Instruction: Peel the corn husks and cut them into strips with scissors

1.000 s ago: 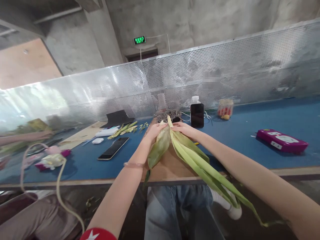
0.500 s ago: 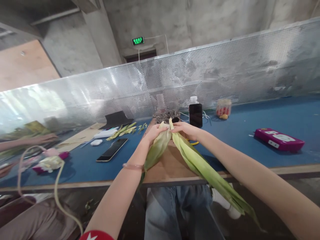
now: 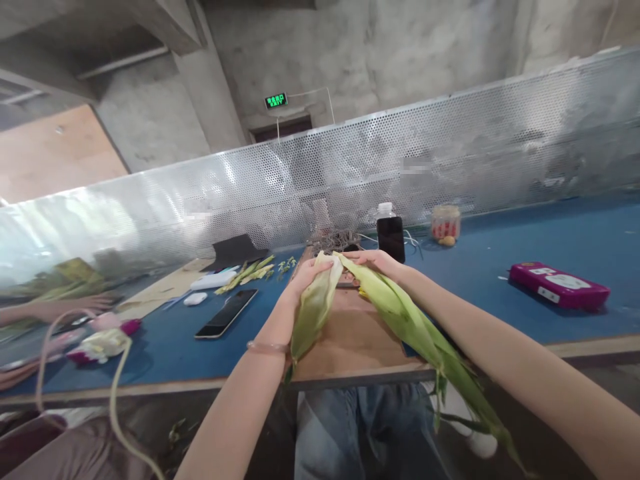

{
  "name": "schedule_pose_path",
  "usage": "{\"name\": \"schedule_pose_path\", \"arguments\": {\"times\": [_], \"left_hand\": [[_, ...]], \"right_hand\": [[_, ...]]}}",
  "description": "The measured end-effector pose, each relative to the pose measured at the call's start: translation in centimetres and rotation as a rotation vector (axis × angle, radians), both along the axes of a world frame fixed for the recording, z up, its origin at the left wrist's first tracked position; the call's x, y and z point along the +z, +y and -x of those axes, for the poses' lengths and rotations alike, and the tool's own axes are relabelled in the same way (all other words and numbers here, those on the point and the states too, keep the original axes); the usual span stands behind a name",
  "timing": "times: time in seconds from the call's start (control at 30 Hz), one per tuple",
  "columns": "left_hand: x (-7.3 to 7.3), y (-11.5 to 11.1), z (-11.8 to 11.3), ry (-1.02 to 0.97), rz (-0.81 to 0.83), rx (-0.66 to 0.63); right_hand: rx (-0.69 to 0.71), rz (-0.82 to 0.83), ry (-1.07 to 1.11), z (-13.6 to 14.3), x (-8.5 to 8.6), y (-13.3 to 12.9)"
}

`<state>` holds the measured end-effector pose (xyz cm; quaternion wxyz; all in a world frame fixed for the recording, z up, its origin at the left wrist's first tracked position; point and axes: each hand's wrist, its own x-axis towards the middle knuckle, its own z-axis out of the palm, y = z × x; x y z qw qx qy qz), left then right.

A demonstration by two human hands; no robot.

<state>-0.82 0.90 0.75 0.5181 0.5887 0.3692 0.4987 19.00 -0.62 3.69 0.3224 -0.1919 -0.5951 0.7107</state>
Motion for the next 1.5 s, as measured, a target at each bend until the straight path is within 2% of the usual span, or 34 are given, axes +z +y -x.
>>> {"name": "schedule_pose_path", "arguments": {"times": [0.3, 0.57, 1.07, 1.5], "left_hand": [[0.0, -0.3, -0.3, -0.002, 0.026, 0.011], [-0.1, -0.4, -0.6, -0.022, 0.034, 0.01], [-0.2, -0.3, -0.7, -0.033, 0.024, 0.032], [-0.8, 0.7, -1.0, -0.077, 0.013, 0.046]], "right_hand": [[-0.21, -0.171, -0.102, 1.0, -0.6, 0.6], [-0.375, -0.253, -0.167, 1.4, -0.4, 0.5], [-0.407, -0.153, -0.121, 1.5, -0.8, 1.1], [-0.443, -0.136, -0.057, 2.2, -2.1, 2.6]]}}
